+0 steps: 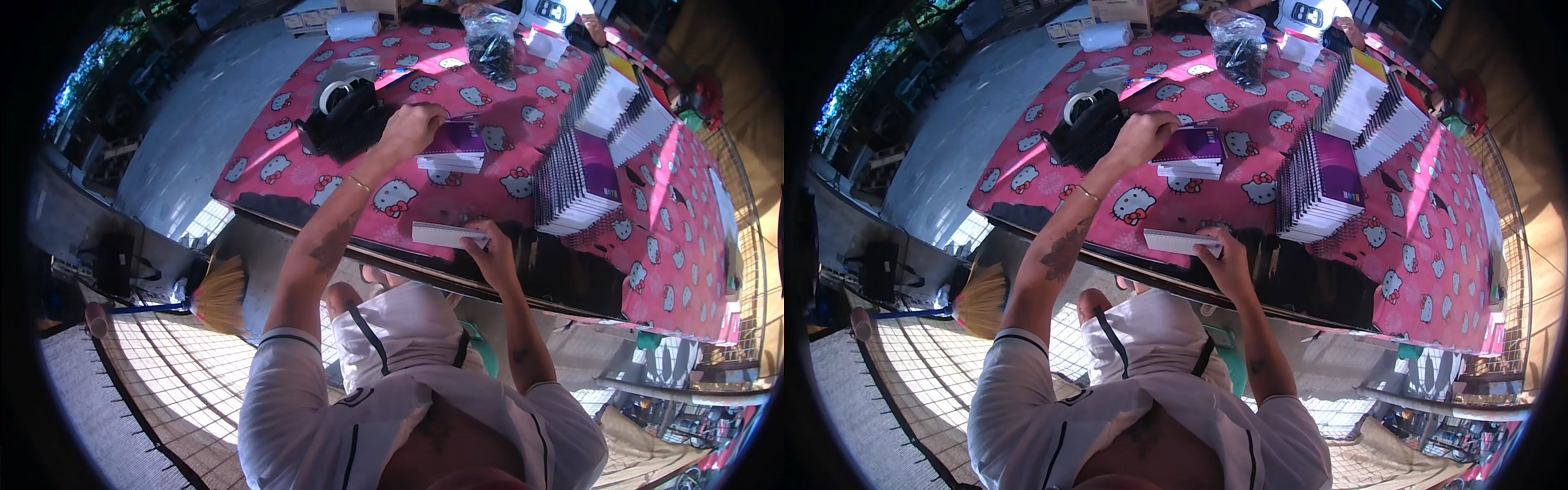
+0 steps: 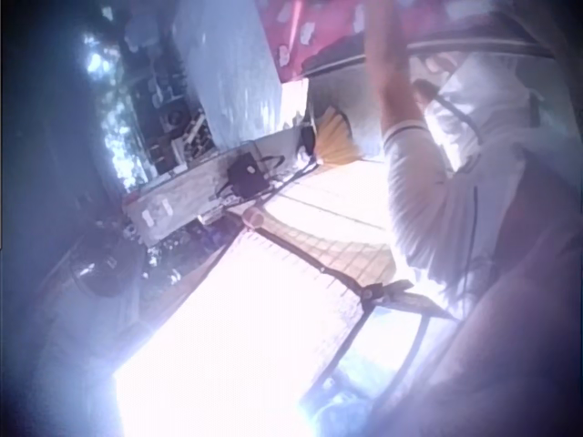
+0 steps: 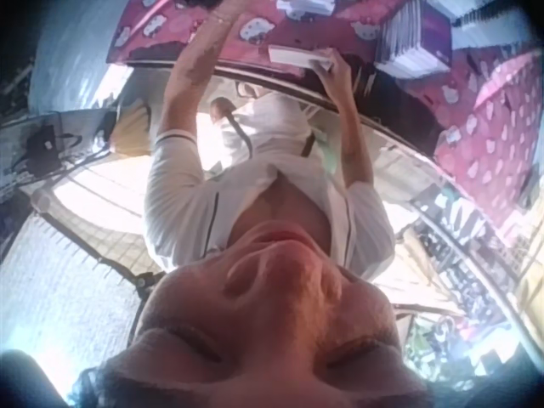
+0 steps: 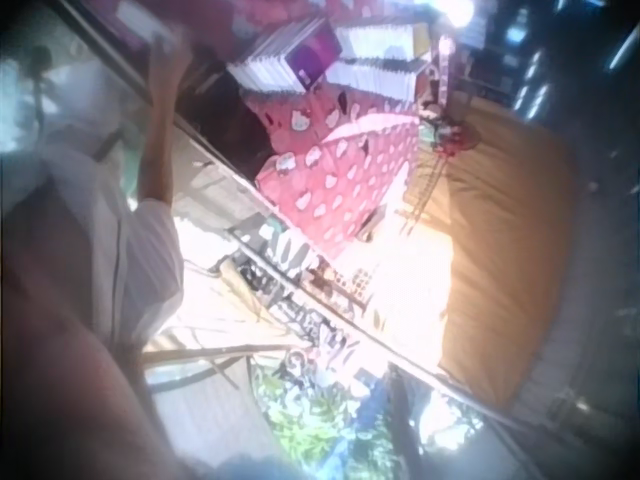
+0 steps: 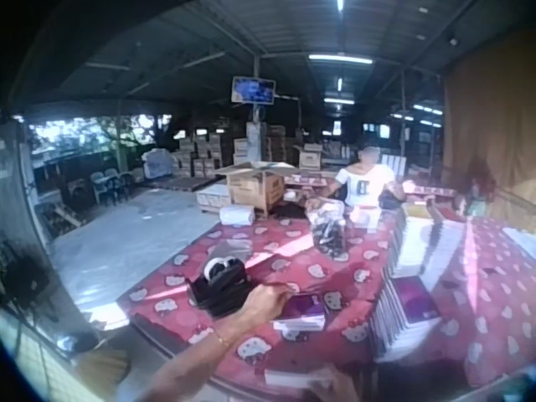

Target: The person wraps adhesive tape around several purple booklets, one by one, and places each finished booklet onto a stack on a table.

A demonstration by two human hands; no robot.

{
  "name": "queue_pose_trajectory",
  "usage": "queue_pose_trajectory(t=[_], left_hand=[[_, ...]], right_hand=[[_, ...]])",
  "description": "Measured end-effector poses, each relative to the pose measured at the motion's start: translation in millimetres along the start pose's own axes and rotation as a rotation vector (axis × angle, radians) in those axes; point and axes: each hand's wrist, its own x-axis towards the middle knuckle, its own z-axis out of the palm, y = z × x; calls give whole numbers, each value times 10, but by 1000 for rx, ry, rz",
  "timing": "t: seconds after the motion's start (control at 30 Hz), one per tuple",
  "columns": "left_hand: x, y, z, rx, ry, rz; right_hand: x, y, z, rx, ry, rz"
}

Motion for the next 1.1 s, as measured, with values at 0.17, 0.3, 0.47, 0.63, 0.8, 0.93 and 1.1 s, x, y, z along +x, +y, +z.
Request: queue_pose_trajectory(t=[0.17,0.3,0.47,0.63,0.8,0.93,1.1], left_hand=[[-778,837,-554,-40,128,125],[-1554,828,-127,73,91,169],[-1640,905,311,-231,217,-155],[-1686,910,375,-268,171,-168],[-1593,821,296,-470,103,-136],[-985,-323,121,42,231,-367],[-963,-1090,331,669,-29,-120]], right_hand=[[144,-69,-45,-32,92,-46],[180,221,21,247,19,-6],[62,112,125,324,-42,-10],[125,151,169,268,61,-13],[104,53,22,148,7,105],[101,13,22,139,-21,59],[161,-39,56,189,-66,54]])
